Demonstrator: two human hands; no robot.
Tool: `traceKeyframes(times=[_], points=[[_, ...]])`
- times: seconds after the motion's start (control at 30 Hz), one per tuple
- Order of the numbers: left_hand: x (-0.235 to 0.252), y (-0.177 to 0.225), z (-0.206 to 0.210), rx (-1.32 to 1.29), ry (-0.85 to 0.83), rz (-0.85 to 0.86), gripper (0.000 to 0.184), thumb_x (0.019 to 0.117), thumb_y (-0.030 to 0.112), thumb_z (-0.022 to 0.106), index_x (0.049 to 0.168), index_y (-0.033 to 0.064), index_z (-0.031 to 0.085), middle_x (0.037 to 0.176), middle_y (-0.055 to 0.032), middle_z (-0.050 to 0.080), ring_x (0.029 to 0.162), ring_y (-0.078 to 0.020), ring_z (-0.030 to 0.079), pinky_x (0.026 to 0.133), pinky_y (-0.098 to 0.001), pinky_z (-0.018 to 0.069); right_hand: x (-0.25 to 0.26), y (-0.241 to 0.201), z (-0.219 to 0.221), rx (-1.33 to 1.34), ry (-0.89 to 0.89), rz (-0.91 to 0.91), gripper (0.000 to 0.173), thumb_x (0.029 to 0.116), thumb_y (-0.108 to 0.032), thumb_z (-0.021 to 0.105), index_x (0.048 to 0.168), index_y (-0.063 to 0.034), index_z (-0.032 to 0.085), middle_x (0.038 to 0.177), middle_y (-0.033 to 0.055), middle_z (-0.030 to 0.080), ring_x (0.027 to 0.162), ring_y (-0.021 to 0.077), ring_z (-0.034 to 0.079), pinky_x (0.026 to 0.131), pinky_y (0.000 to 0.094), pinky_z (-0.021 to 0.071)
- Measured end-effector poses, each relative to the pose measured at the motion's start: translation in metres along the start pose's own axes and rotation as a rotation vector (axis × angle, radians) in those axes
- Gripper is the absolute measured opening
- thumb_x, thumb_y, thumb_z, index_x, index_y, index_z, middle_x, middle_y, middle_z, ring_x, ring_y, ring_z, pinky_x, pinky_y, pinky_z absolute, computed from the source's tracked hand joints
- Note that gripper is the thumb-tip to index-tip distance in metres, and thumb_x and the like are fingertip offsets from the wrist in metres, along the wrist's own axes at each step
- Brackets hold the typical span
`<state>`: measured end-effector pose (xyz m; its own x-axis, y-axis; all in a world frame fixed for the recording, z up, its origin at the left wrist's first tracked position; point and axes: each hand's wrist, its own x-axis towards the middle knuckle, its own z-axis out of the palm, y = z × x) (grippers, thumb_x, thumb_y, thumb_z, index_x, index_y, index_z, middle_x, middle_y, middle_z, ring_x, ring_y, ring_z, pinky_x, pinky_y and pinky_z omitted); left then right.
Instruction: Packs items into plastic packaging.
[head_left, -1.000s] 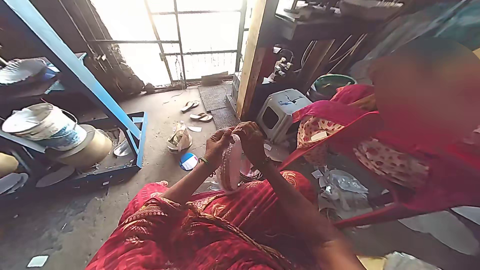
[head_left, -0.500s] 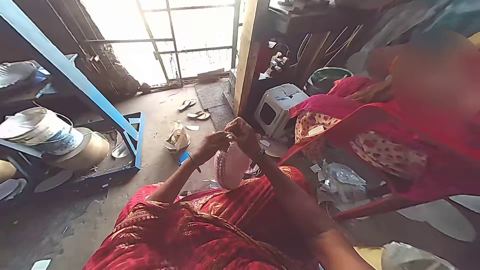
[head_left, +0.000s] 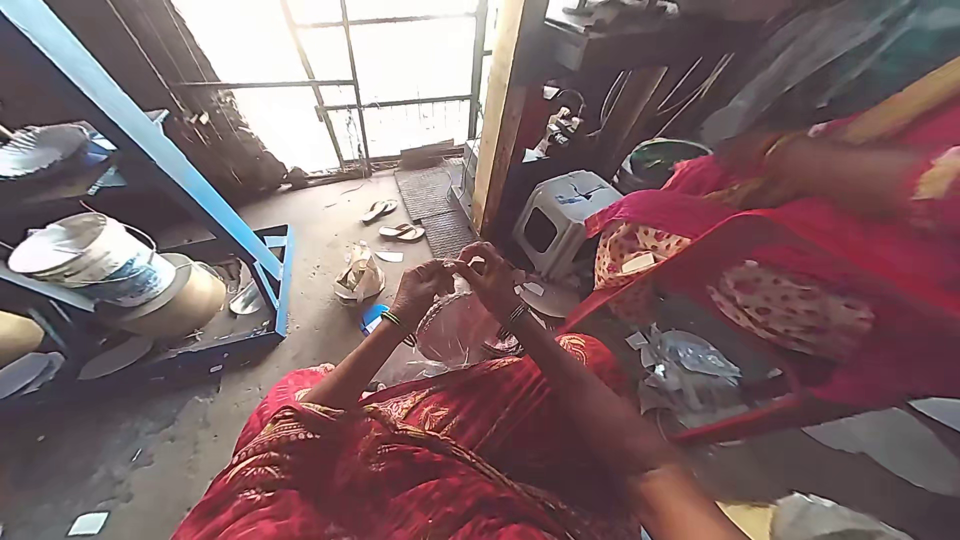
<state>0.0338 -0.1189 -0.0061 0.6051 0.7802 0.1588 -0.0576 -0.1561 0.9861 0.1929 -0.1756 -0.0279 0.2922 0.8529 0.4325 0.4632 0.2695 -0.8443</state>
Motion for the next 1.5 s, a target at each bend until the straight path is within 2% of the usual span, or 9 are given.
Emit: traceKeyframes(times=[0.1, 0.3, 0.4, 0.6, 0.73, 0.87, 1.1, 1.3, 1.5], points=[[0.000, 0.001, 0.003, -0.040, 0.008, -0.040, 0.016, 0.1035, 0.007, 0.056, 0.099, 0.0005, 0.069, 0.070, 0.0042, 0.064, 0.064, -0.0028, 0.059, 0.067, -0.0221, 0.0525, -0.001, 0.000, -0.001, -0.111, -0.025, -0.106, 0.020, 0.0993, -0.012, 0.064, 0.109, 0.0031, 0.072, 0.103, 0.0175, 0.067, 0.088, 0.0225, 0.065, 0.080, 0.0375, 0.0555], [0.006, -0.001, -0.001, -0.067, 0.050, -0.074, 0.019, 0.1047, 0.011, 0.055, 0.107, 0.0021, 0.072, 0.073, 0.0020, 0.065, 0.064, -0.0039, 0.058, 0.065, -0.0223, 0.0517, -0.005, -0.009, -0.010, 0.042, -0.202, -0.030, 0.029, 0.1067, -0.013, 0.049, 0.123, 0.0016, 0.068, 0.110, 0.0104, 0.071, 0.096, 0.0107, 0.066, 0.089, 0.0307, 0.0538], [0.008, -0.002, -0.003, -0.045, 0.071, -0.110, 0.018, 0.1042, 0.012, 0.058, 0.108, 0.0018, 0.072, 0.076, 0.0012, 0.066, 0.064, -0.0038, 0.057, 0.063, -0.0216, 0.0507, -0.004, -0.008, -0.009, 0.083, -0.227, 0.017, 0.028, 0.1010, -0.019, 0.063, 0.122, -0.0003, 0.069, 0.111, 0.0095, 0.071, 0.095, 0.0118, 0.069, 0.086, 0.0318, 0.0575], [0.006, -0.003, -0.004, -0.046, 0.032, -0.075, 0.016, 0.1028, 0.009, 0.059, 0.109, 0.0024, 0.072, 0.070, 0.0049, 0.063, 0.060, -0.0006, 0.054, 0.060, -0.0189, 0.0487, -0.005, -0.001, -0.003, 0.222, -0.131, 0.009, 0.022, 0.0911, 0.001, 0.071, 0.113, 0.0051, 0.070, 0.101, 0.0084, 0.075, 0.091, 0.0076, 0.070, 0.087, 0.0280, 0.0588], [0.007, -0.004, -0.004, -0.103, 0.021, -0.049, 0.016, 0.1023, 0.007, 0.059, 0.111, 0.0010, 0.072, 0.069, 0.0030, 0.065, 0.058, -0.0013, 0.057, 0.059, -0.0192, 0.0510, -0.007, 0.002, 0.005, 0.211, -0.033, -0.051, 0.039, 0.0900, -0.002, 0.073, 0.127, 0.0002, 0.061, 0.116, 0.0122, 0.071, 0.095, 0.0147, 0.072, 0.086, 0.0337, 0.0604], [0.007, 0.000, -0.001, -0.063, 0.051, -0.086, 0.019, 0.1033, 0.009, 0.059, 0.115, 0.0020, 0.071, 0.072, 0.0008, 0.066, 0.059, -0.0028, 0.057, 0.060, -0.0206, 0.0516, -0.009, -0.008, 0.011, 0.399, 0.039, 0.137, 0.051, 0.0908, 0.000, 0.071, 0.135, -0.0068, 0.046, 0.109, 0.0084, 0.071, 0.092, 0.0136, 0.070, 0.080, 0.0331, 0.0584], [0.011, -0.020, -0.015, 0.558, 0.012, 0.125, 0.025, 0.1055, 0.021, 0.057, 0.116, 0.0070, 0.075, 0.079, -0.0074, 0.069, 0.069, -0.0168, 0.062, 0.074, -0.0408, 0.0533, -0.006, 0.002, 0.003, 0.630, -0.199, 0.405, 0.043, 0.0970, -0.011, 0.056, 0.137, -0.0079, 0.040, 0.095, 0.0024, 0.063, 0.082, 0.0084, 0.062, 0.077, 0.0290, 0.0543], [0.008, -0.026, -0.006, 0.537, 0.119, 0.246, 0.022, 0.1027, 0.006, 0.056, 0.113, -0.0011, 0.074, 0.110, -0.0165, 0.074, 0.099, -0.0250, 0.072, 0.093, -0.0444, 0.0555, -0.006, -0.010, 0.002, 0.634, -0.207, 0.468, 0.036, 0.1007, -0.002, 0.059, 0.132, -0.0046, 0.041, 0.096, 0.0061, 0.067, 0.082, 0.0113, 0.067, 0.080, 0.0306, 0.0567], [0.009, -0.033, -0.002, 0.579, 0.140, 0.353, 0.020, 0.1005, 0.001, 0.057, 0.110, -0.0017, 0.075, 0.105, -0.0166, 0.074, 0.096, -0.0256, 0.072, 0.092, -0.0434, 0.0563, -0.006, -0.008, 0.004, 0.323, -0.167, 0.373, 0.039, 0.0995, -0.004, 0.063, 0.132, -0.0014, 0.040, 0.088, 0.0085, 0.068, 0.075, 0.0122, 0.068, 0.074, 0.0312, 0.0572]])
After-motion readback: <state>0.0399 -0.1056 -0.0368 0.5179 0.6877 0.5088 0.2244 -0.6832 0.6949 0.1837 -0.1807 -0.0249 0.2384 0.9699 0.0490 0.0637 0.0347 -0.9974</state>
